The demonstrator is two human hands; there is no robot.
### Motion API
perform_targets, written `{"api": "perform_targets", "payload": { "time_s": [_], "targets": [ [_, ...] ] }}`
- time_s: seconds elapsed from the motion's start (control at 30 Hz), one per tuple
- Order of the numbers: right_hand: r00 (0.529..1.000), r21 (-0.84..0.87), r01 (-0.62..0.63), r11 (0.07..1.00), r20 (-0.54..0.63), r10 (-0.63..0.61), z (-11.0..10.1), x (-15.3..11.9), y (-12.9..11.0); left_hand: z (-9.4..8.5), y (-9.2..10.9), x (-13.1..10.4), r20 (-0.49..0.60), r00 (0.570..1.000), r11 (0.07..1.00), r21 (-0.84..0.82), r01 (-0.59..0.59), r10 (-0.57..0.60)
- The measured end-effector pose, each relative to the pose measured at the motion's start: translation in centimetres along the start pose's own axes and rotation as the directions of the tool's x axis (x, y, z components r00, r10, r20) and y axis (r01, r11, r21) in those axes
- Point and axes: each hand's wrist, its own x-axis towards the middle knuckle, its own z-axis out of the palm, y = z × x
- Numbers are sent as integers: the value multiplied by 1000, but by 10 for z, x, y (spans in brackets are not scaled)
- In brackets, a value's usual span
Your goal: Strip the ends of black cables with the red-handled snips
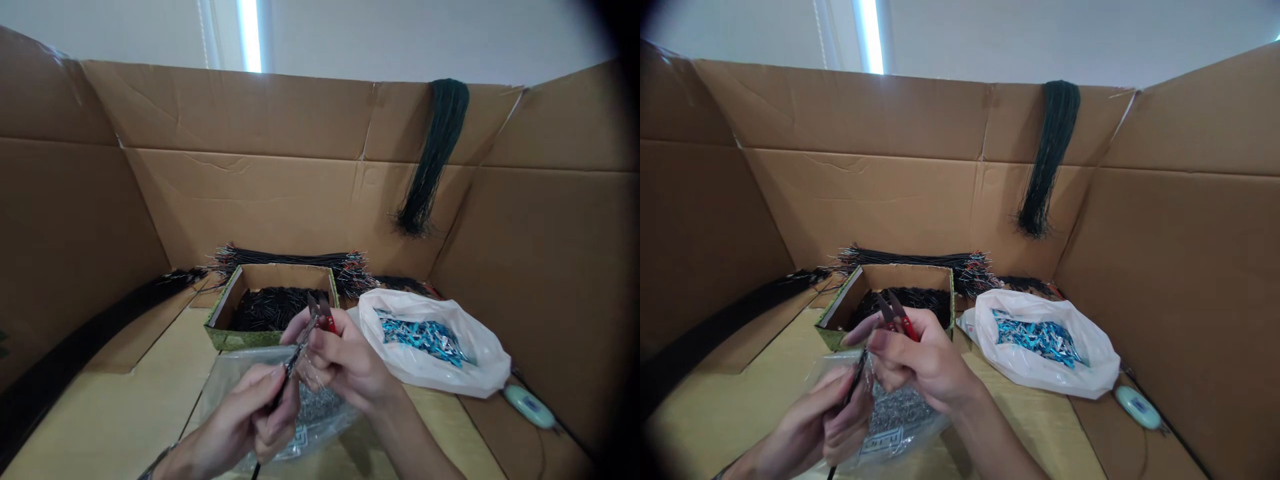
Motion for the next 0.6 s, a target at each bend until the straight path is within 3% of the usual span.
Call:
{"api": "perform_targets", "payload": {
  "time_s": [0.07,0.17,0.37,0.6],
  "targets": [
    [999,83,8,997,36,-11,0,1,4,2,1,-2,-3,1000,1000,13,10,-10],
    [1000,155,21,988,1,-22,3,2,6,3,6,-6,-22,1000,995,100,15,-13],
    [998,72,19,997,-54,-15,10,-1,-1,0,14,-14,-77,996,918,392,64,-37],
    [989,-322,43,946,-122,-86,4,-4,-1,4,20,-16,-115,990,818,575,0,80]
  ]
}}
